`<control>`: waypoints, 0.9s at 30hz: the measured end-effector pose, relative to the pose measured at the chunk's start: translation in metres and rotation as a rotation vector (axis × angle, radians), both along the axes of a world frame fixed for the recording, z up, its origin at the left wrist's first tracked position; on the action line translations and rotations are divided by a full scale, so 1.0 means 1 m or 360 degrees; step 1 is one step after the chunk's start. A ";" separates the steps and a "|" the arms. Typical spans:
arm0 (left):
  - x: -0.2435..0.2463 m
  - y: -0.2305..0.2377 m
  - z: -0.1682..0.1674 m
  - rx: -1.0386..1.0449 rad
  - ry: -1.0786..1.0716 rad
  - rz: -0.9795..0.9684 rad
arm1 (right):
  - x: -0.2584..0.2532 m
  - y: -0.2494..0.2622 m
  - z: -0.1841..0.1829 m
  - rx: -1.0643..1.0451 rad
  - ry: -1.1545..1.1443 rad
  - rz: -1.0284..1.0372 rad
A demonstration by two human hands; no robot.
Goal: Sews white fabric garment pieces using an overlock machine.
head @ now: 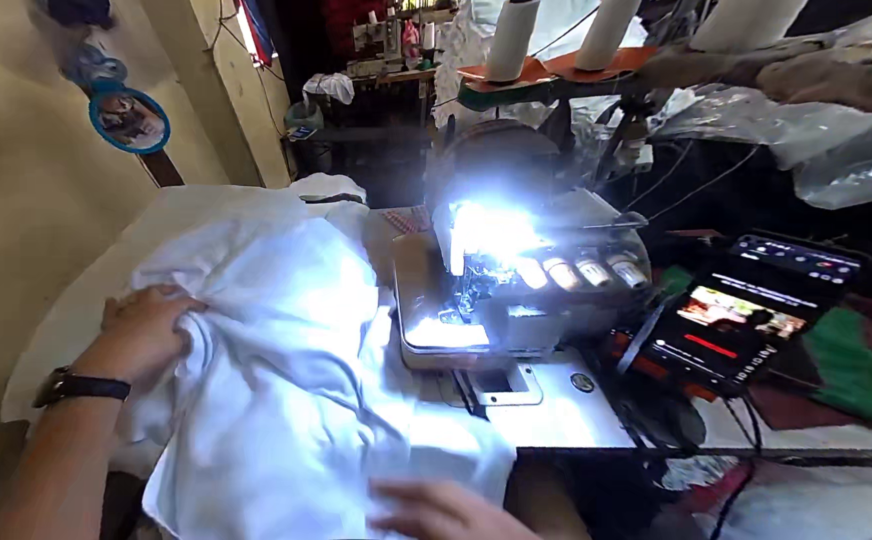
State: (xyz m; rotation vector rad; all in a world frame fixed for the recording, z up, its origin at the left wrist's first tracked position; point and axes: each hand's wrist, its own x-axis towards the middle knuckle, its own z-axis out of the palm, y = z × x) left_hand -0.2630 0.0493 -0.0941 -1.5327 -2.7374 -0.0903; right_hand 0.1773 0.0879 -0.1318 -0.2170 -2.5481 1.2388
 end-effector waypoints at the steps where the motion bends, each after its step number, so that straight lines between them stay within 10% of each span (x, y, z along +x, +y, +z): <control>1: 0.008 0.002 -0.003 -0.0162 0.0026 0.0019 | -0.014 0.011 -0.025 0.0120 -0.0119 -0.0152; 8: 0.124 0.082 -0.042 0.0506 0.0104 -0.0631 | -0.038 0.020 -0.108 0.0544 -0.0300 -0.0406; 16: 0.190 0.159 -0.085 0.0027 -0.0090 -0.0598 | -0.017 0.023 -0.118 0.0654 -0.0196 -0.0507; 27: 0.168 0.095 -0.001 0.0654 -0.1344 -0.1058 | -0.058 0.081 -0.043 0.0442 0.0531 -0.1158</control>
